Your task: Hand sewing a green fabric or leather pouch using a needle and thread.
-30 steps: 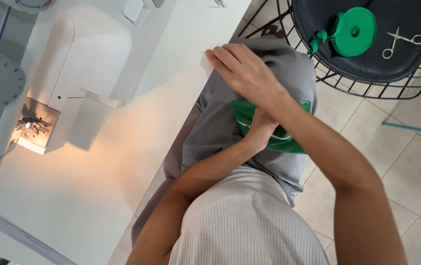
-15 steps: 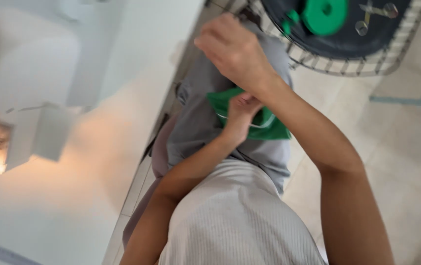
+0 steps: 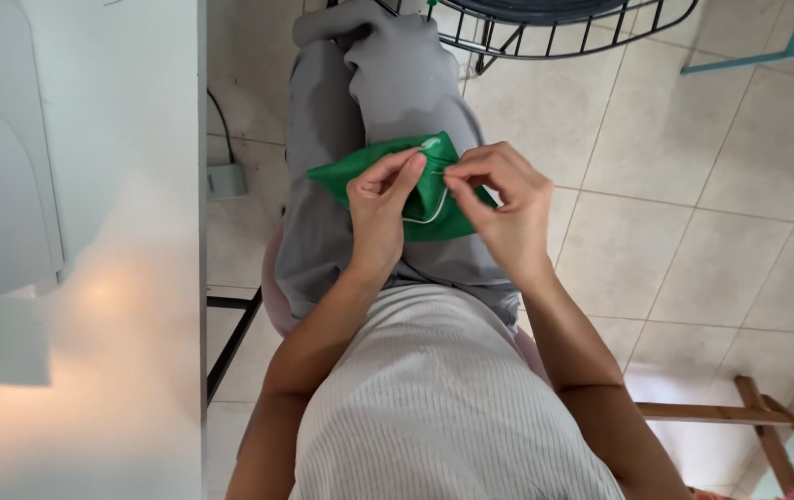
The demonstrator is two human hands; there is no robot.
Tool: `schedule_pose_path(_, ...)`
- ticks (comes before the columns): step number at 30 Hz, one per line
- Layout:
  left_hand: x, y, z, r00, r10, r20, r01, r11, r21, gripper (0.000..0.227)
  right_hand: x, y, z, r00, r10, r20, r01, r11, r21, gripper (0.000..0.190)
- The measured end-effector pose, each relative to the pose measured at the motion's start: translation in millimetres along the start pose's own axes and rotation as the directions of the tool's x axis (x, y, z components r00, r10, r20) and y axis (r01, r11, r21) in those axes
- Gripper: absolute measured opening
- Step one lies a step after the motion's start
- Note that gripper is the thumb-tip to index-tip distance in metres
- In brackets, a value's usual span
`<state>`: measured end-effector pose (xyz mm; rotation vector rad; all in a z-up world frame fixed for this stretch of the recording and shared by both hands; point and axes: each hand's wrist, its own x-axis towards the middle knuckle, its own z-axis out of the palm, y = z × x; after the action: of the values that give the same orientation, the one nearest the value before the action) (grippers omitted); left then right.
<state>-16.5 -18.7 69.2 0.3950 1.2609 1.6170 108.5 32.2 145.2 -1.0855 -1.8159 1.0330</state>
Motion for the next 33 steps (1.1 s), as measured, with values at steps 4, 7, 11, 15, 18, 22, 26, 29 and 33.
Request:
schedule_pose_path(4, 5, -6, -2, 0.999, 0.043, 0.006, -0.044, 0.999, 0.03, 0.016, -6, 2, 1, 0.999, -0.041, 0.013, 0.042, 0.992, -0.12, 0.008)
schedule_pose_path(7, 4, -3, -4, 0.993, 0.112, 0.043, -0.116, 0.989, 0.094, 0.016, -10, 6, 3, 0.999, -0.042, 0.015, 0.044, 0.988, -0.146, 0.008)
schedule_pose_path(11, 3, 8, 1, 0.964, 0.247, 0.096, -0.261, 0.944, 0.2, 0.013, -13, 6, 4, 0.998, -0.07, -0.009, 0.067, 0.984, -0.165, 0.008)
schedule_pose_path(15, 3, 10, 1, 0.95, 0.295, 0.105, -0.313, 0.915, 0.254, 0.014, -15, 7, 1, 0.997, -0.079, -0.002, 0.077, 0.985, -0.153, 0.011)
schedule_pose_path(18, 2, 9, 1, 0.944, 0.308, 0.117, -0.329, 0.901, 0.284, 0.013, -15, 6, 2, 0.997, -0.075, 0.01, 0.076, 0.986, -0.149, 0.012)
schedule_pose_path(22, 0, 10, 5, 0.939, 0.324, 0.115, -0.343, 0.905, 0.252, 0.013, -15, 8, 2, 0.997, -0.061, 0.036, 0.066, 0.983, -0.171, 0.011)
schedule_pose_path(26, -2, 9, 6, 0.938, 0.328, 0.114, -0.347, 0.895, 0.281, 0.012, -15, 3, 4, 0.996, -0.079, 0.051, 0.089, 0.968, -0.236, 0.013)
schedule_pose_path(29, 1, 12, 5, 0.937, 0.326, 0.129, -0.35, 0.889, 0.294, 0.012, -12, 0, 6, 0.995, -0.083, 0.052, 0.094, 0.961, -0.258, 0.014)
schedule_pose_path(33, 4, 3, -2, 0.95, 0.281, 0.135, -0.304, 0.93, 0.208, 0.012, -13, 4, 9, 1.0, -0.012, 0.009, 0.013, 0.988, -0.152, 0.014)
